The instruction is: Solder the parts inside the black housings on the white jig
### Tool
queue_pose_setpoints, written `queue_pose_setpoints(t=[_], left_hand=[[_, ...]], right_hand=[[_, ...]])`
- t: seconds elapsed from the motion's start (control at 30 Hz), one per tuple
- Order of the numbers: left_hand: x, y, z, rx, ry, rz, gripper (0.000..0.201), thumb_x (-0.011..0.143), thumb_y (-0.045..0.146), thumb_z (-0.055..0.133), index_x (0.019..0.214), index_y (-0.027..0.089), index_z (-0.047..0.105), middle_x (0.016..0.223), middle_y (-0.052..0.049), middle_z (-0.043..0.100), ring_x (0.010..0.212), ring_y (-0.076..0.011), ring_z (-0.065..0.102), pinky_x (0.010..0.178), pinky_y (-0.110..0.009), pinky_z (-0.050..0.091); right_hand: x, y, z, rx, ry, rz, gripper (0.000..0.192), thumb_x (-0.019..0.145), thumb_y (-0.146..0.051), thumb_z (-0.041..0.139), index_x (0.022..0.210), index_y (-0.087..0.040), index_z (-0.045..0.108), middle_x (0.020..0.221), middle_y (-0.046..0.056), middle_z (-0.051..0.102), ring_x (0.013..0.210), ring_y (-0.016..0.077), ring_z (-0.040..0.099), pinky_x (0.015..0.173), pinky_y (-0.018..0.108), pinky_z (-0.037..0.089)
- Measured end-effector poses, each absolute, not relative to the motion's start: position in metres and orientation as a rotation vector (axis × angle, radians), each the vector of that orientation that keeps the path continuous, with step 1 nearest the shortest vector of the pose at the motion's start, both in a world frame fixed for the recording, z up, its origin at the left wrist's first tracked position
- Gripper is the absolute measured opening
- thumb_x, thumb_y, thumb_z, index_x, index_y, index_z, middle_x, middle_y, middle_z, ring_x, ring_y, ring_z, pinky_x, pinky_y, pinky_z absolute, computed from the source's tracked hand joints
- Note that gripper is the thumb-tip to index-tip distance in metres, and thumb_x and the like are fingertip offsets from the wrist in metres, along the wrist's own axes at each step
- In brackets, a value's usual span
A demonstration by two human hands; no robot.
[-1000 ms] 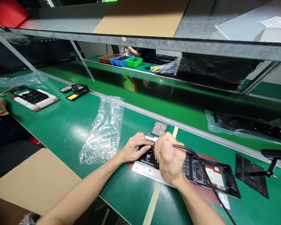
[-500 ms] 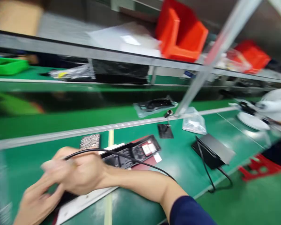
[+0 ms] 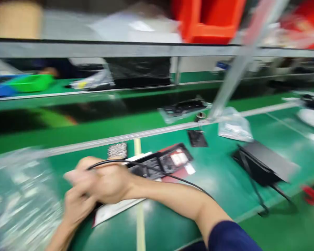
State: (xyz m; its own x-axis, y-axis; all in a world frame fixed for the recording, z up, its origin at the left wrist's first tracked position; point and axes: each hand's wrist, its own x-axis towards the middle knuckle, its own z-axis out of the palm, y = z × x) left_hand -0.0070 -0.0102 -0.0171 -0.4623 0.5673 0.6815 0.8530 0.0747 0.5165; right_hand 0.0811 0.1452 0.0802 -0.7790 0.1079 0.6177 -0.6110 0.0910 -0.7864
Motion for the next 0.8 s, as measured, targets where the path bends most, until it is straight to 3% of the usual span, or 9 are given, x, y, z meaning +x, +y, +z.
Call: queue_pose_setpoints(t=[0.13, 0.23, 0.8], left_hand=[[0.006, -0.012, -0.014, -1.474, -2.108, -1.331, 0.021, 0.105, 0.031, 0.061, 0.106, 0.019, 0.078, 0.088, -0.006, 0.076, 0.079, -0.02, 0.065, 0.079, -0.037, 0.049], [-0.003, -0.004, -0.015, -1.448, -2.169, -1.352, 0.023, 0.107, 0.033, 0.06, 0.109, 0.018, 0.078, 0.084, -0.005, 0.074, 0.079, -0.0197, 0.061, 0.08, -0.037, 0.044], [0.001, -0.002, -0.016, -1.461, -2.132, -1.452, 0.025, 0.107, 0.033, 0.06, 0.109, 0.017, 0.079, 0.082, -0.004, 0.074, 0.077, -0.0182, 0.06, 0.078, -0.037, 0.04]], right_hand=[[0.09, 0.152, 0.063, 0.35, -1.663, 1.918, 0.04, 0.104, -0.043, 0.055, 0.072, -0.02, 0.051, 0.063, -0.002, 0.047, 0.054, 0.0103, 0.044, 0.047, 0.023, 0.039], [0.091, 0.152, 0.062, 0.329, -1.565, 2.039, 0.04, 0.106, -0.04, 0.055, 0.072, -0.02, 0.05, 0.054, -0.006, 0.036, 0.046, 0.0091, 0.033, 0.041, 0.021, 0.028], [0.095, 0.149, 0.087, 0.279, -1.545, 2.047, 0.049, 0.101, -0.047, 0.063, 0.064, -0.02, 0.047, 0.046, -0.006, 0.035, 0.036, 0.0084, 0.031, 0.035, 0.02, 0.027]])
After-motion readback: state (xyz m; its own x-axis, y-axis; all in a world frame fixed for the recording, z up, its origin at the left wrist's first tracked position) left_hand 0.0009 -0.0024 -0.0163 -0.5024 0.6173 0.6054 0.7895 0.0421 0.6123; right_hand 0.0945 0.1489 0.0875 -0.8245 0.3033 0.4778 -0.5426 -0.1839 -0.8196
